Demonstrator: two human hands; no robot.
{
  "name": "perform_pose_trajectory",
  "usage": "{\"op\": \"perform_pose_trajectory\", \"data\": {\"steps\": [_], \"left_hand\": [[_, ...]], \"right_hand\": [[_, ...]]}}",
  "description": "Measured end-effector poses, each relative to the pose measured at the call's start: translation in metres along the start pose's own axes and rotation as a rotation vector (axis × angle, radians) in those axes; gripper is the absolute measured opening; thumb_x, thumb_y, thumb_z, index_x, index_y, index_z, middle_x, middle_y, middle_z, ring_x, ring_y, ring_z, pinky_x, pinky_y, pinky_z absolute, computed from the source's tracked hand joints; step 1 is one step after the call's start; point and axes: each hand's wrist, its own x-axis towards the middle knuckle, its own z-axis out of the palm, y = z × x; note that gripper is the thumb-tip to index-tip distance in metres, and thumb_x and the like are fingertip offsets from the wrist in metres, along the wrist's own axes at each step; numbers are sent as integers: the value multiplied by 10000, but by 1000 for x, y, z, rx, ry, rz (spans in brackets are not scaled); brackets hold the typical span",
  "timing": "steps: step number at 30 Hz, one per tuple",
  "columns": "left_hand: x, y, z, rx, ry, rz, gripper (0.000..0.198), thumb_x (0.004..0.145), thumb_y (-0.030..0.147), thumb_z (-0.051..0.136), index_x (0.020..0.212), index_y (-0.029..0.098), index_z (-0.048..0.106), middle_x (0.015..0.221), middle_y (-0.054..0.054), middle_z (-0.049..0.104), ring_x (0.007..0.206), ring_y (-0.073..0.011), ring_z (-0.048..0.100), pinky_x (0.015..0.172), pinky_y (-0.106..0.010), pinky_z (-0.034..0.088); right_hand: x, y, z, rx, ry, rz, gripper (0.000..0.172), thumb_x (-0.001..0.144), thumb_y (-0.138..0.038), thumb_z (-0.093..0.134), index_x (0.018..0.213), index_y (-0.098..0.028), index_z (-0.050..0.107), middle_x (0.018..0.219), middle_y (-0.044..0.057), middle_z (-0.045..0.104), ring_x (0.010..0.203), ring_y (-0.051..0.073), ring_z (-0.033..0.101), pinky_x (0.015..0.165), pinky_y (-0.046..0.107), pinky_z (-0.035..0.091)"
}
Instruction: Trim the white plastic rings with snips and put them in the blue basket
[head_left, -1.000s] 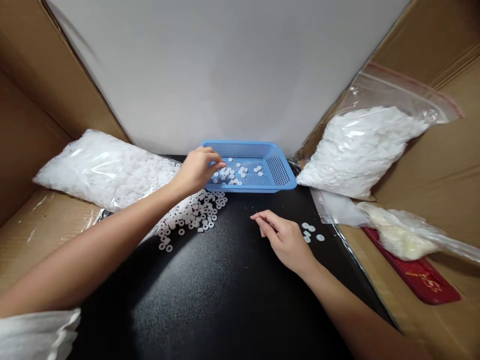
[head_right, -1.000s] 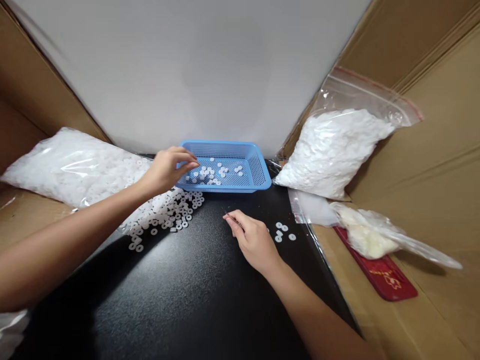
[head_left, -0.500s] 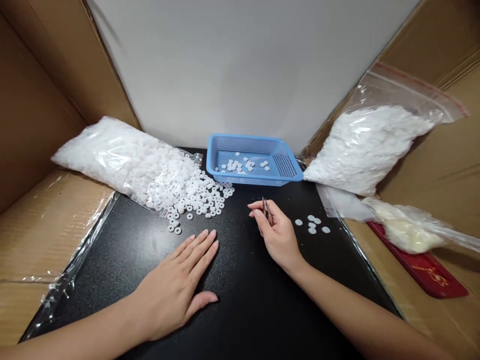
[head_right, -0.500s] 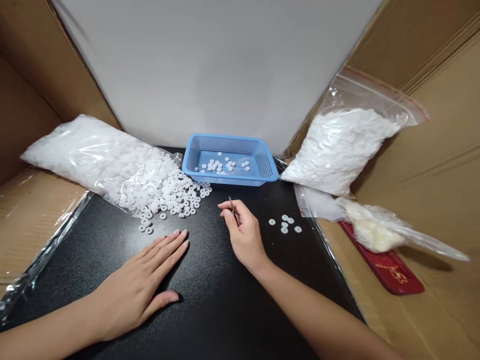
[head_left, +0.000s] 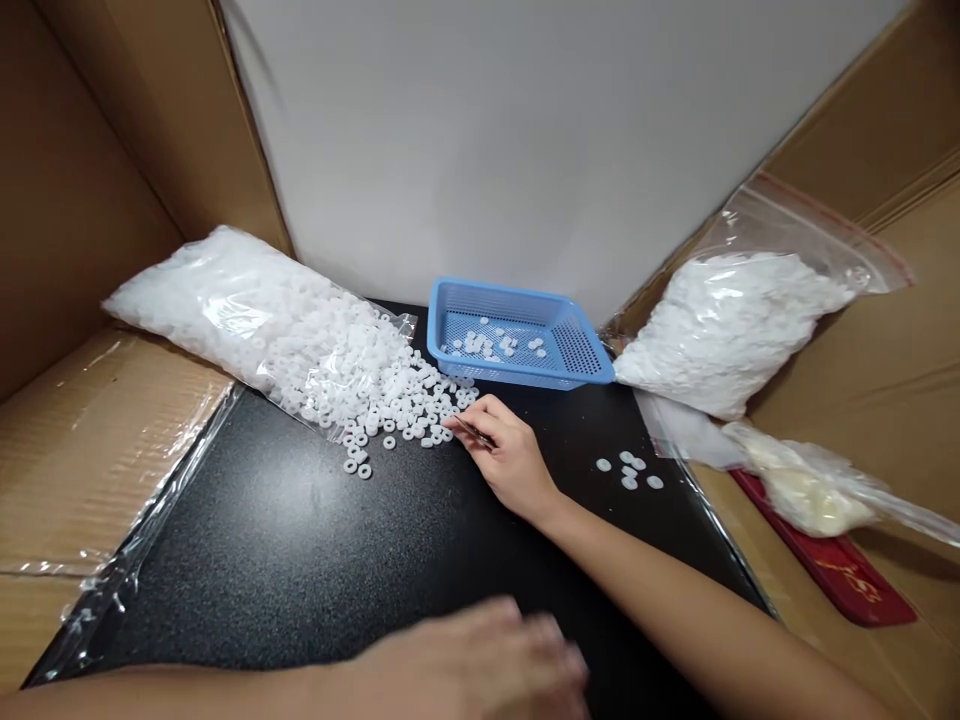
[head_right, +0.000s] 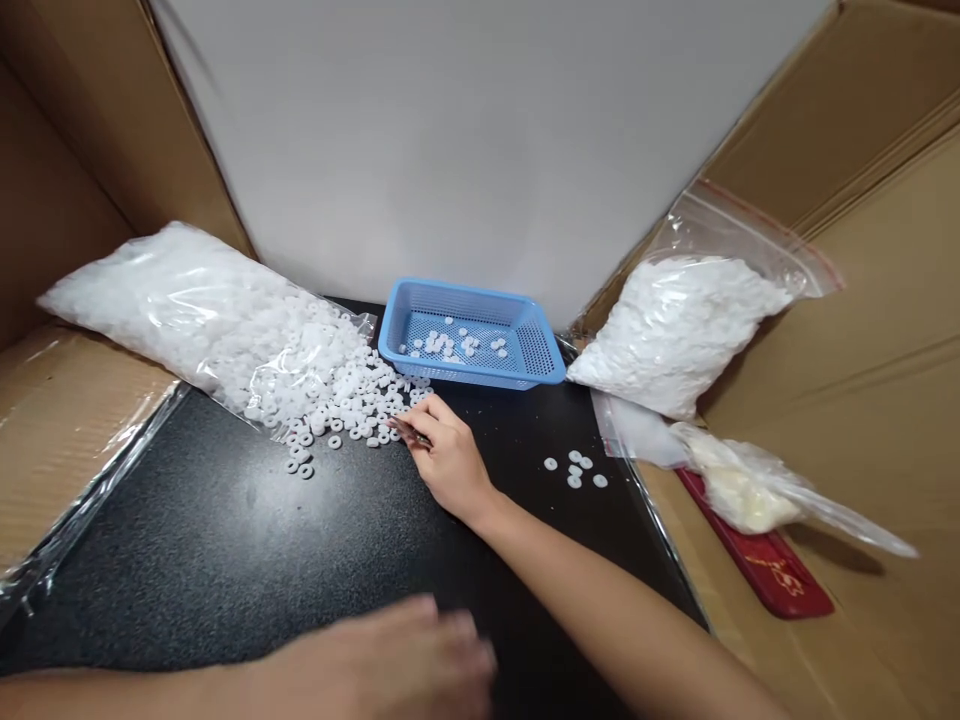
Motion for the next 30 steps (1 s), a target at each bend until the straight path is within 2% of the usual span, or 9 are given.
{"op": "perform_pose_trajectory", "data": {"steps": [3, 5, 9, 11, 15, 18, 20, 24, 30], "left_hand": [[-1, -5, -20, 320, 200, -440, 772, 924, 492, 644, 1531, 64, 431, 1613, -252, 289, 1523, -428, 172, 1207, -658, 270], [-2, -3, -34, 316, 166, -446, 825, 865, 510, 709, 1504, 47, 471, 1605, -287, 264, 1503, -486, 149, 1169, -719, 276], [-2, 9, -46, -78, -42, -25, 503, 1012, 267, 496, 1508, 188, 503, 1568, -127, 473, 1482, -267, 394, 1239, -414, 343], [-1, 11, -49, -203, -15, 68, 436, 1027, 208, 443, 1440, 216, 581, 1420, -96, 663, 1373, -213, 567, 1228, -347, 361], [0, -1, -63, -114, 396, -170, 172, 987, 251, 579, 1007, 222, 748, 885, -53, 799, 882, -228, 729, 958, -404, 534], [0, -20, -77, -102, 834, -395, 81, 937, 197, 642, 879, 214, 697, 819, -26, 720, 781, -185, 660, 724, -307, 520], [0, -31, -83, -165, 1000, -488, 60, 859, 199, 730, 895, 208, 684, 841, -13, 689, 774, -176, 642, 699, -290, 514], [1, -35, -84, -421, 1018, -547, 138, 778, 249, 808, 855, 185, 713, 784, -12, 715, 724, -173, 671, 662, -275, 533], [3, -28, -84, -522, 1073, -548, 91, 751, 241, 827, 765, 197, 749, 727, -4, 755, 669, -153, 692, 622, -231, 544]], "right_hand": [[-3, 0, -2, -15, -38, 1, 183, 964, -207, 561, 947, -216, 743, 889, 53, 586, 784, 180, 618, 705, 300, 530], [-4, 2, -2, -23, -81, 5, 155, 954, -207, 583, 947, -216, 737, 906, 56, 584, 796, 182, 629, 719, 300, 541], [-2, 7, 1, -47, -164, 7, 141, 916, -189, 615, 966, -235, 738, 941, 59, 588, 777, 179, 618, 715, 298, 537], [0, 8, 1, -53, -186, 15, 166, 896, -169, 616, 972, -250, 739, 951, 56, 590, 764, 177, 599, 705, 294, 519], [4, 1, -1, 0, -193, 59, 169, 832, -133, 635, 922, -248, 720, 939, 41, 597, 791, 177, 588, 722, 284, 490], [3, -10, -5, 85, -154, 132, 56, 855, -192, 629, 849, -212, 682, 899, 31, 591, 735, 151, 552, 660, 262, 453], [0, -19, -8, 151, -154, 203, 75, 873, -238, 629, 825, -194, 666, 776, -6, 545, 598, 112, 448, 545, 239, 376], [-6, -34, -9, 287, -216, 329, 238, 897, -401, 655, 837, -171, 675, 574, -76, 355, 514, 88, 295, 471, 221, 262], [-8, -44, -8, 547, -184, 474, 386, 770, -538, 793, 813, -161, 722, 592, -47, 474, 542, 84, 337, 491, 227, 277]]}}
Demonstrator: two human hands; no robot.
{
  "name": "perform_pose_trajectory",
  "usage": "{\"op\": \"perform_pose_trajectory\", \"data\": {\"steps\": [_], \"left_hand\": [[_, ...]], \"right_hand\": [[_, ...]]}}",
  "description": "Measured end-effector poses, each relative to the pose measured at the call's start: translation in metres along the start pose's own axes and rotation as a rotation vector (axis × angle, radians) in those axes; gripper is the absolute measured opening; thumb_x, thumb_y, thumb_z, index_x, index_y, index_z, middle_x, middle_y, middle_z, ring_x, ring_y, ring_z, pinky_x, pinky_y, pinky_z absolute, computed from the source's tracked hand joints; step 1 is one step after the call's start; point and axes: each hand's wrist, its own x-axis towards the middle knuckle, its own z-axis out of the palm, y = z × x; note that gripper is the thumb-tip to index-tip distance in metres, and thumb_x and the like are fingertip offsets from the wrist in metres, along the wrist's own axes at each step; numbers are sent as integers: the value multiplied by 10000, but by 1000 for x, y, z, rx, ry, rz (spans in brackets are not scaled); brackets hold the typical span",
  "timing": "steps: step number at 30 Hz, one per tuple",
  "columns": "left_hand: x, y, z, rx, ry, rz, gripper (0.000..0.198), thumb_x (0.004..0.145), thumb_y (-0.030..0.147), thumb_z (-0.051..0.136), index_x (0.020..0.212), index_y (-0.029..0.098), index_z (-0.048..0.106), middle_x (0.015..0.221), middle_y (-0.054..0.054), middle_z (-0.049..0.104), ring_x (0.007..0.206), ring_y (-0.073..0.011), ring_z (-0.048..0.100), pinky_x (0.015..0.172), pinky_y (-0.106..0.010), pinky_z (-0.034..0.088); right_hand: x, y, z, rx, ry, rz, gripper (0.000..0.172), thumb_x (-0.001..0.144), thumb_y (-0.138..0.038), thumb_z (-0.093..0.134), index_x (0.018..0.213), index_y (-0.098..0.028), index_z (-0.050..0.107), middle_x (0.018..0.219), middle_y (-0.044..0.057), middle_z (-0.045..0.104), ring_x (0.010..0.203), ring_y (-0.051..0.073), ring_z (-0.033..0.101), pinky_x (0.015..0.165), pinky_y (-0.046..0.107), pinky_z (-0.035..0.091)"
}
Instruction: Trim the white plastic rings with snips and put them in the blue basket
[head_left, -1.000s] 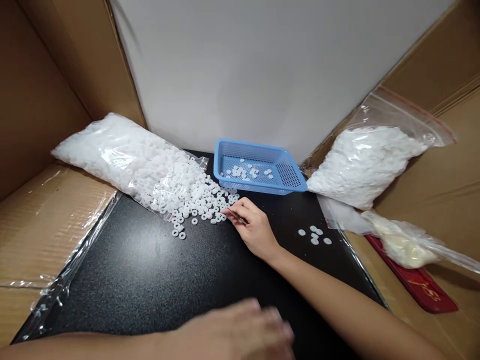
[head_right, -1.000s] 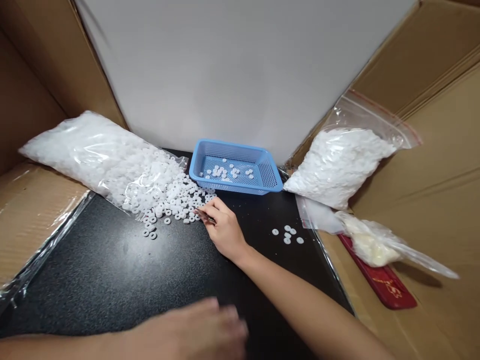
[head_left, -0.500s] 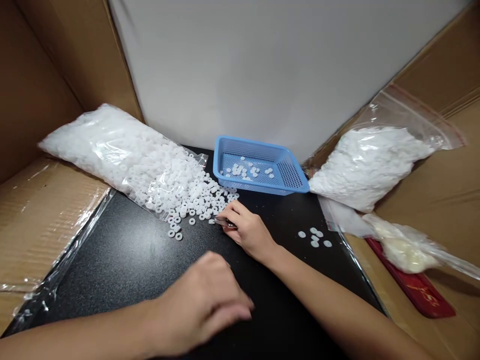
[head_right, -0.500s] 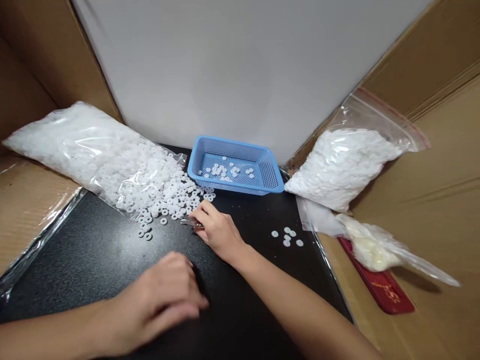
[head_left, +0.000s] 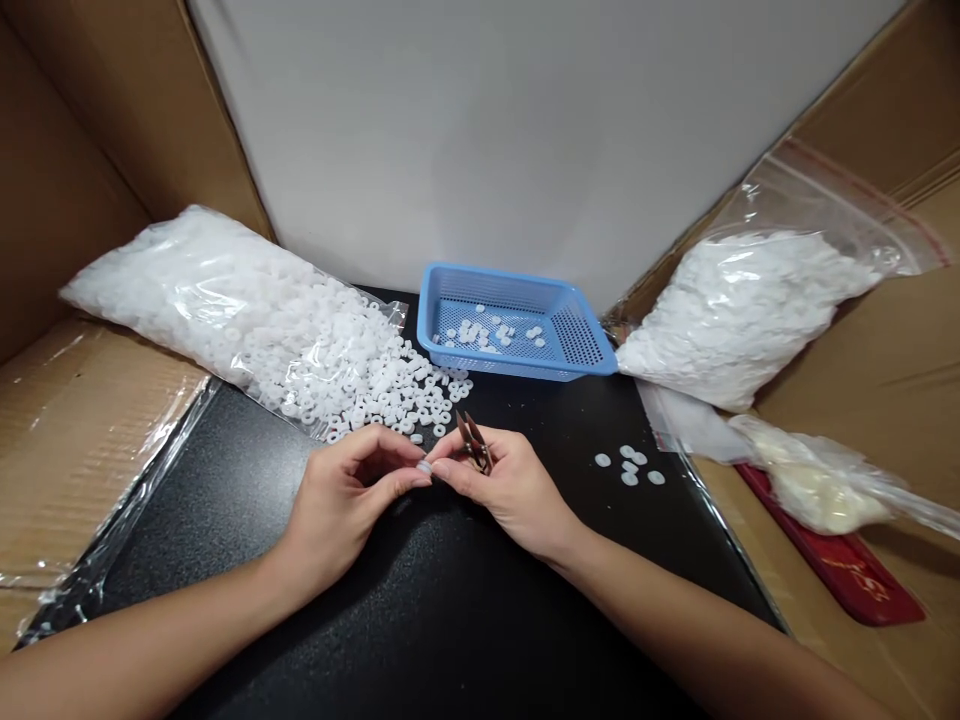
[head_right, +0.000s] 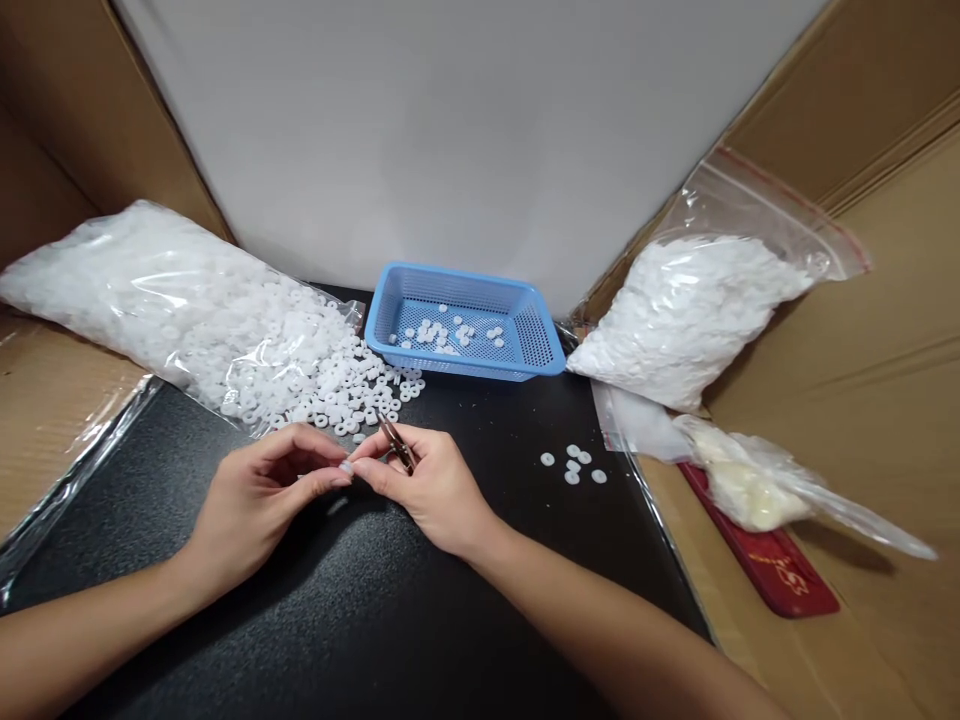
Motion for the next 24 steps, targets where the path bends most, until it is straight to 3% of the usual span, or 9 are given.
{"op": "perform_pose_trajectory", "data": {"steps": [5, 11, 24], "left_hand": [[3, 2, 0, -124, -23, -29, 102, 750, 174, 808, 824, 206, 746, 698, 9, 749, 629, -140, 687, 595, -221, 555], [3, 1, 2, -213, -42, -77, 113, 745, 164, 822, 835, 201, 765, 736, -1, 753, 634, -127, 678, 601, -211, 563], [2, -3, 2, -333, -120, -112, 177, 711, 136, 854, 854, 219, 790, 787, -22, 798, 693, -160, 735, 644, -240, 602]], "right_hand": [[-2, -3, 0, 21, -5, -56, 346, 772, -517, 805, 905, -197, 798, 684, -7, 593, 573, 106, 449, 535, 249, 398], [-6, -3, 0, -135, 45, -221, 215, 820, -428, 805, 928, -245, 834, 751, -4, 571, 590, 103, 453, 523, 250, 368], [-8, -2, -1, -286, 85, -420, 285, 867, -519, 736, 934, -259, 830, 743, 15, 620, 618, 136, 555, 585, 278, 506]]}}
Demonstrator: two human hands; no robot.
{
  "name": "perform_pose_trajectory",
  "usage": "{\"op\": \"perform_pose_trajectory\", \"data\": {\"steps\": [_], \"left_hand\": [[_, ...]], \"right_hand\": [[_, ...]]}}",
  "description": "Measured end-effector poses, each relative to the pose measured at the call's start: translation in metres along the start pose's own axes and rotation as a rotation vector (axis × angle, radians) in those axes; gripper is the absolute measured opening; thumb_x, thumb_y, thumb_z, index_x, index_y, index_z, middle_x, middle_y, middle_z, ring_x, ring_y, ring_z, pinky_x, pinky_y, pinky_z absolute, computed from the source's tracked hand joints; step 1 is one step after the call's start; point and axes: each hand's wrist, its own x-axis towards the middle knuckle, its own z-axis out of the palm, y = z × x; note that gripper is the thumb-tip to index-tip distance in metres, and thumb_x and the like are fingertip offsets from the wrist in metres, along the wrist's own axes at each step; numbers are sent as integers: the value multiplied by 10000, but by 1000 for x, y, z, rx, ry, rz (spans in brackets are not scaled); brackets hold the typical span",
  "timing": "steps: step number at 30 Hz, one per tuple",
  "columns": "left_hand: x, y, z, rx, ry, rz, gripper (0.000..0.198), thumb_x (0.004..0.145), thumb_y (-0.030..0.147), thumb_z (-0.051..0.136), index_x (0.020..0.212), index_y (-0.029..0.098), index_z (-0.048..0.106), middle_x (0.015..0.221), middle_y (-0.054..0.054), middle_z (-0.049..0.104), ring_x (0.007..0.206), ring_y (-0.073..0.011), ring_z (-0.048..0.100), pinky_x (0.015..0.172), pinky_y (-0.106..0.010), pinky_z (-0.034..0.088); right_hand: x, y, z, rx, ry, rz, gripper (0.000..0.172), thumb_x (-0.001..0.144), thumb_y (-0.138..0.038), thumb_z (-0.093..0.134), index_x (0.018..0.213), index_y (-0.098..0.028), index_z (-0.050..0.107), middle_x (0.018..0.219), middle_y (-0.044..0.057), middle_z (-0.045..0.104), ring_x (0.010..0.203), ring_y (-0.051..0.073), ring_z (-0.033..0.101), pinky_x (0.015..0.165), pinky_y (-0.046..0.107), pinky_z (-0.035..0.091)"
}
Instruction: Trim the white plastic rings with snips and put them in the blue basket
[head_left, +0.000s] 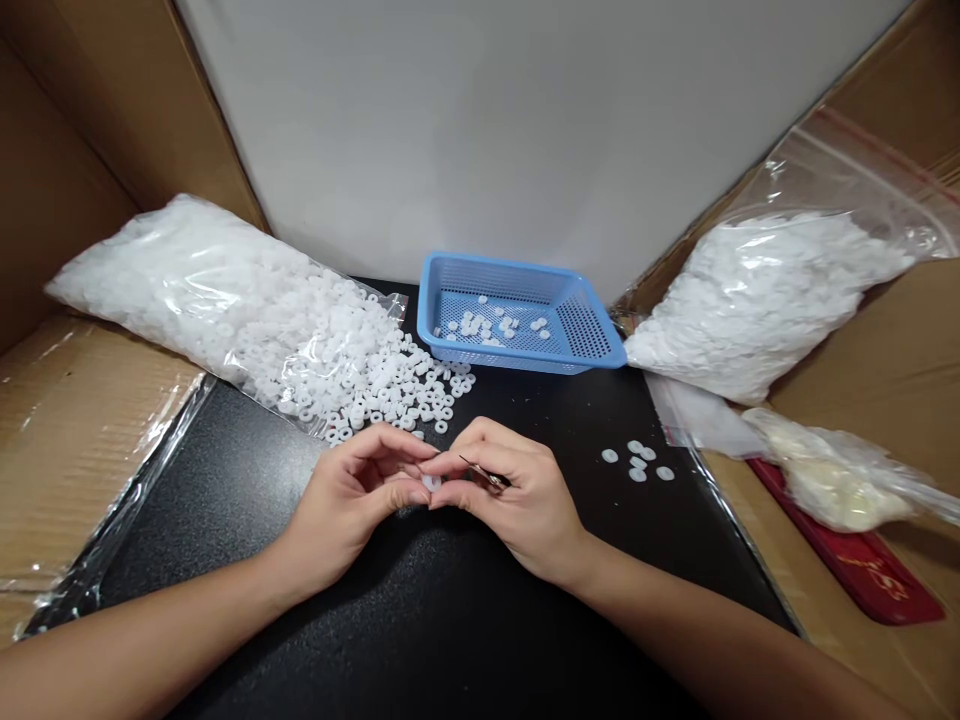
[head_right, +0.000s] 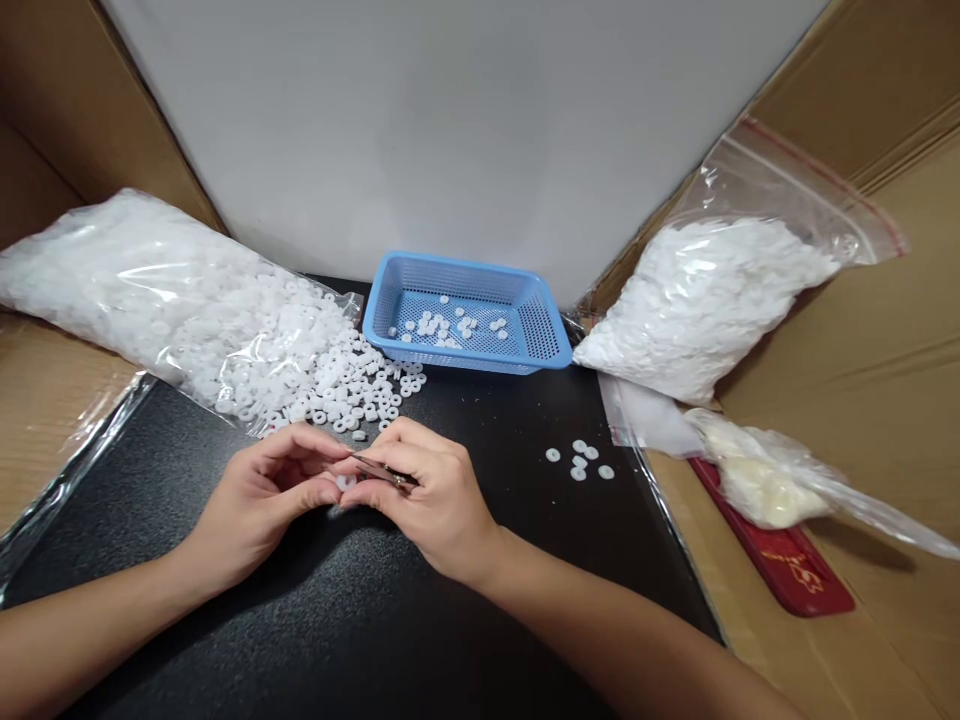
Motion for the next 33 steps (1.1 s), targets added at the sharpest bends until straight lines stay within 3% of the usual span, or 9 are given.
{"op": "perform_pose_trajectory", "data": {"steps": [5, 10, 13, 15, 17, 19, 22, 28, 33], "left_hand": [[0, -4, -3, -3, -27, -2, 178, 749, 134, 839, 886, 240, 799, 828, -9, 803, 752, -140, 737, 686, -205, 582], [2, -1, -4, 56, -41, -20, 134, 836, 263, 789, 964, 224, 776, 843, -24, 806, 768, -154, 742, 715, -232, 579], [6, 8, -9, 253, -3, 42, 162, 932, 348, 678, 998, 209, 731, 853, -42, 819, 829, -193, 765, 810, -299, 578], [12, 15, -16, 436, 44, 131, 214, 995, 369, 572, 1050, 204, 697, 875, -54, 817, 894, -218, 765, 885, -352, 554], [19, 20, -26, 622, 77, 256, 219, 1021, 321, 509, 1132, 201, 655, 948, -67, 798, 969, -237, 743, 922, -395, 533], [25, 21, -34, 869, 72, 379, 198, 996, 195, 508, 1131, 201, 653, 1081, -82, 750, 1073, -249, 684, 960, -426, 510], [31, 13, -41, 1169, -35, 481, 175, 962, 114, 552, 1044, 186, 690, 1110, -100, 684, 1068, -262, 627, 925, -437, 520], [31, -8, -33, 1437, -140, 593, 163, 927, 212, 678, 1081, 210, 730, 1267, -160, 631, 1184, -374, 513, 934, -566, 473], [28, -5, -33, 1488, -171, 638, 105, 957, 188, 626, 919, 205, 723, 1284, -139, 650, 1250, -372, 486, 984, -562, 417]], "right_hand": [[-2, 2, 0, -31, 0, -60, 211, 886, -431, 746, 960, -248, 820, 763, 18, 638, 646, 141, 588, 611, 277, 524], [1, 1, -3, -75, -67, -48, 161, 918, -363, 724, 979, -232, 795, 817, 22, 653, 678, 143, 610, 617, 270, 517], [1, 5, -24, -202, -123, 35, 115, 933, -297, 698, 984, -225, 771, 871, 32, 683, 738, 160, 651, 647, 271, 518], [-5, 15, -47, -405, -175, 116, 80, 923, -272, 690, 918, -228, 756, 875, 33, 703, 777, 180, 681, 678, 279, 523], [-17, 28, -74, -701, -107, 186, 119, 919, -313, 661, 872, -240, 742, 841, 24, 700, 743, 187, 687, 670, 288, 521], [-30, 40, -98, -815, -14, 226, 218, 935, -369, 594, 887, -212, 737, 795, 50, 671, 658, 212, 661, 597, 319, 487], [-48, 49, -119, -906, 49, 250, 330, 958, -428, 499, 921, -193, 728, 780, 64, 658, 618, 217, 644, 567, 326, 467], [-53, 56, -123, -1047, 98, 284, 194, 883, -362, 538, 886, -229, 681, 800, 50, 619, 616, 211, 591, 544, 312, 395], [-48, 59, -135, -1092, 135, 321, 93, 799, -297, 572, 804, -226, 633, 793, 69, 638, 613, 237, 597, 521, 313, 359]]}}
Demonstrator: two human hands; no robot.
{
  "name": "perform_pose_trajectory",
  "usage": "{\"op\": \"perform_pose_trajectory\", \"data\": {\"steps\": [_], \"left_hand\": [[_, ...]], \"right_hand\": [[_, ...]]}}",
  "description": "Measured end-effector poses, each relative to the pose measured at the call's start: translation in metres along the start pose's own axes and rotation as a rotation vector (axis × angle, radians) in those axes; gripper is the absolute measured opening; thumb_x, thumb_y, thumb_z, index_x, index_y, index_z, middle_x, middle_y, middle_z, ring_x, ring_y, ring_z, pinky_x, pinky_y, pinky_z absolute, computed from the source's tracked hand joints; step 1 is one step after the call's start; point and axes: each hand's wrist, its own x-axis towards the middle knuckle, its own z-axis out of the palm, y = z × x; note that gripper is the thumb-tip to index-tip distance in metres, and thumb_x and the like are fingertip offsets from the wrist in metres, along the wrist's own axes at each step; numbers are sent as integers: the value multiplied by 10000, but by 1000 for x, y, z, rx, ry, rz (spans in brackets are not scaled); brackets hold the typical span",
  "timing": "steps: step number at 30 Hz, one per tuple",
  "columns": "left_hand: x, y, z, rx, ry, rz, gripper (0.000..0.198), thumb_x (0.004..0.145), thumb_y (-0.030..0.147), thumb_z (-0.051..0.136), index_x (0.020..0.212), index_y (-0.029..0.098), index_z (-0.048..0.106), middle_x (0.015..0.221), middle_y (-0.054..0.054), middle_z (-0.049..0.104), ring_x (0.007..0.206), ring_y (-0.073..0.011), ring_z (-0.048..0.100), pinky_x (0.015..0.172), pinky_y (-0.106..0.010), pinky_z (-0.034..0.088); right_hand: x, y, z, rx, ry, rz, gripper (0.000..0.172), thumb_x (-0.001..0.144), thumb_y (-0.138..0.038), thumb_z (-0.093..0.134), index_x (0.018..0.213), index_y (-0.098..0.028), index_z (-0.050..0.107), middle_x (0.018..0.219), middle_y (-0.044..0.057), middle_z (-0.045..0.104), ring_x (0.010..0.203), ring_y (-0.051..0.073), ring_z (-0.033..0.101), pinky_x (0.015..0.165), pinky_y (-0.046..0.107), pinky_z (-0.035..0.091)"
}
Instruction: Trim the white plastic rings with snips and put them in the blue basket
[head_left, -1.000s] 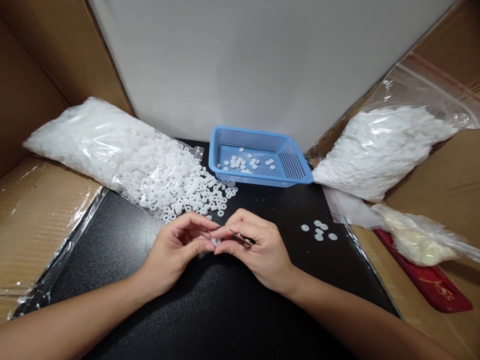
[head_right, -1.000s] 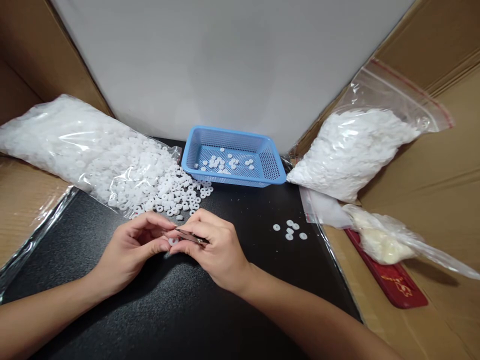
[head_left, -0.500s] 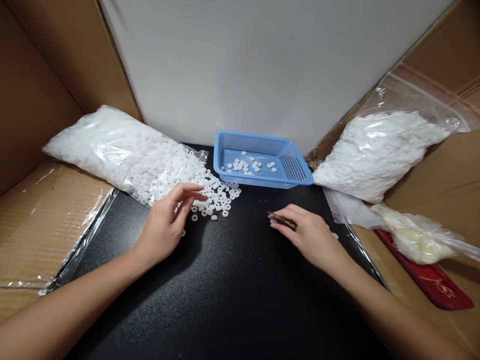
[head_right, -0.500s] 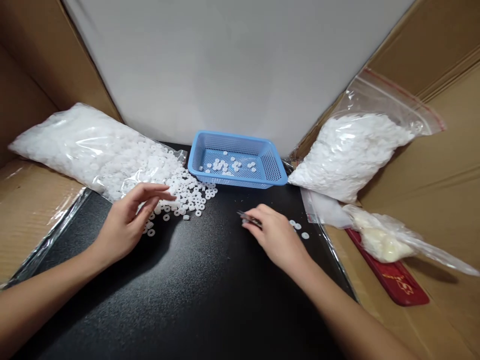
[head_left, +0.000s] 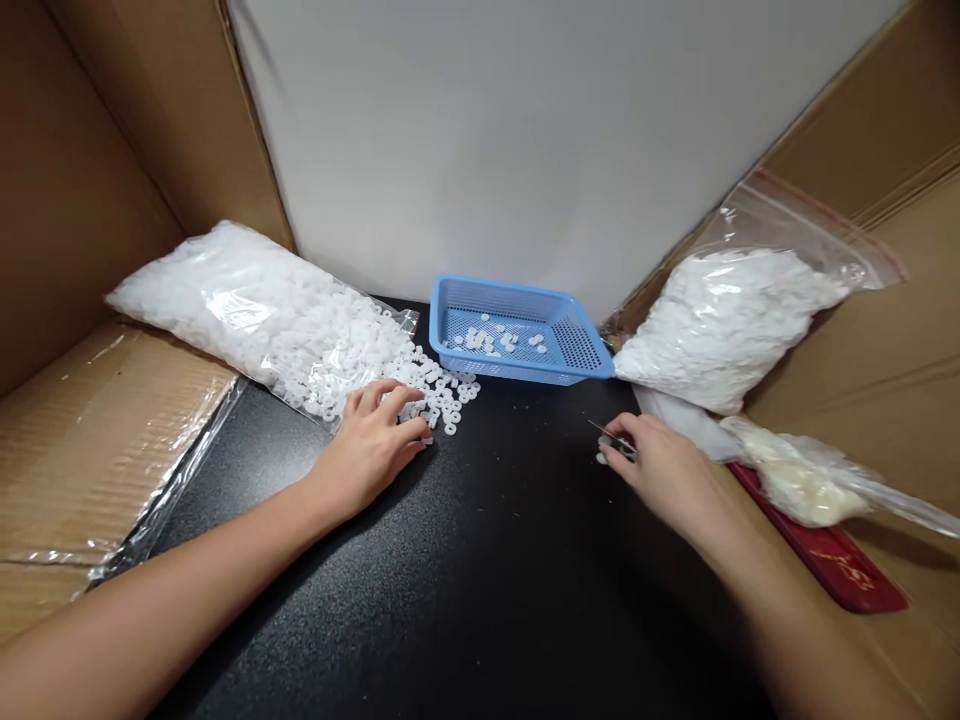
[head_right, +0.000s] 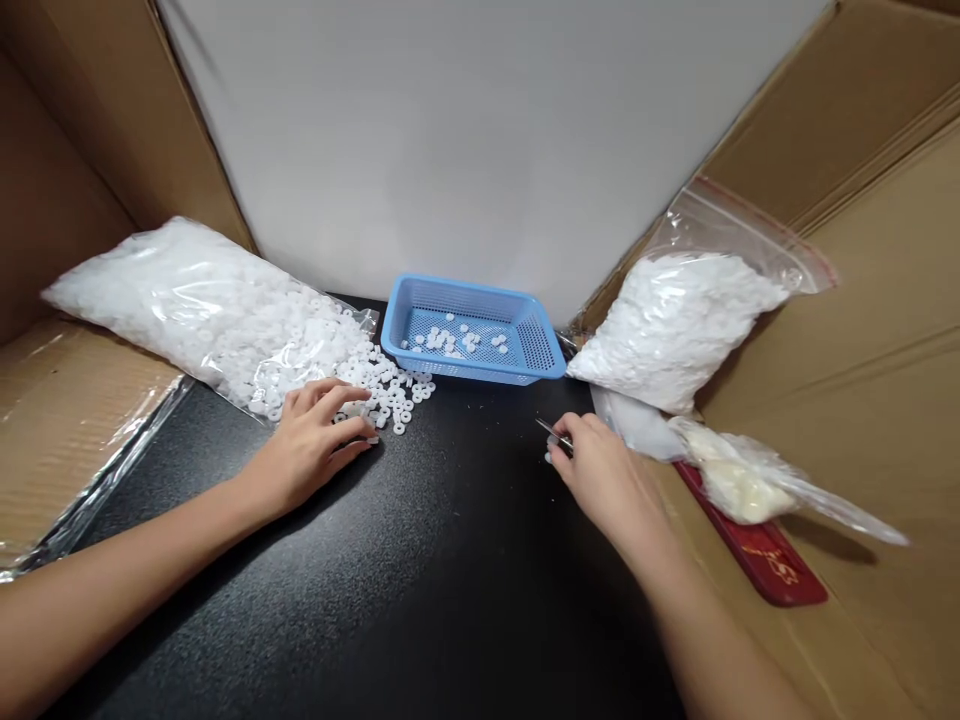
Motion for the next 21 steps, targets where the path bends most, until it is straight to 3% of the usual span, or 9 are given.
{"op": "perform_pose_trajectory", "data": {"steps": [4, 7, 10, 15, 18, 21], "left_hand": [[-3, -2, -10, -26, -73, 117, 105, 952, 170, 629, 912, 198, 721, 1322, -127, 655, 1302, -352, 481, 1025, -528, 382], [-2, -8, -17, -130, -188, 155, 55, 918, 195, 691, 905, 214, 741, 1294, -101, 678, 1309, -346, 488, 1025, -504, 376], [3, -20, -25, -244, -239, 24, 112, 920, 191, 680, 831, 226, 739, 1217, -68, 703, 1227, -312, 544, 990, -462, 391], [8, -41, -46, -251, -232, -139, 237, 952, 88, 490, 931, 166, 713, 985, -100, 696, 903, -227, 632, 796, -354, 459], [3, -45, -58, -276, -300, -205, 144, 901, 114, 576, 871, 166, 707, 856, -59, 704, 775, -198, 639, 712, -316, 455], [-4, -44, -62, -319, -383, -238, 36, 835, 163, 693, 856, 184, 712, 799, -18, 705, 716, -181, 638, 654, -286, 443]], "right_hand": [[2, 2, -11, 43, -9, -35, 153, 804, -334, 587, 822, -208, 673, 731, 74, 631, 612, 267, 633, 533, 345, 426], [4, -17, -16, 110, -5, -99, 197, 862, -337, 568, 914, -198, 697, 792, 89, 655, 681, 275, 671, 589, 370, 490], [8, -54, -9, 224, -53, -207, 181, 915, -236, 532, 995, -221, 693, 908, 71, 700, 784, 228, 708, 696, 338, 547], [17, -121, 19, 378, -157, -361, 167, 921, -138, 579, 1026, -231, 669, 946, 36, 679, 819, 169, 696, 729, 268, 553], [22, -144, 33, 408, -186, -389, 72, 911, -162, 630, 920, -233, 638, 928, 29, 651, 793, 180, 662, 708, 285, 527], [25, -150, 39, 418, -190, -369, 70, 900, -182, 645, 881, -235, 605, 921, 31, 622, 746, 193, 615, 661, 303, 488]]}}
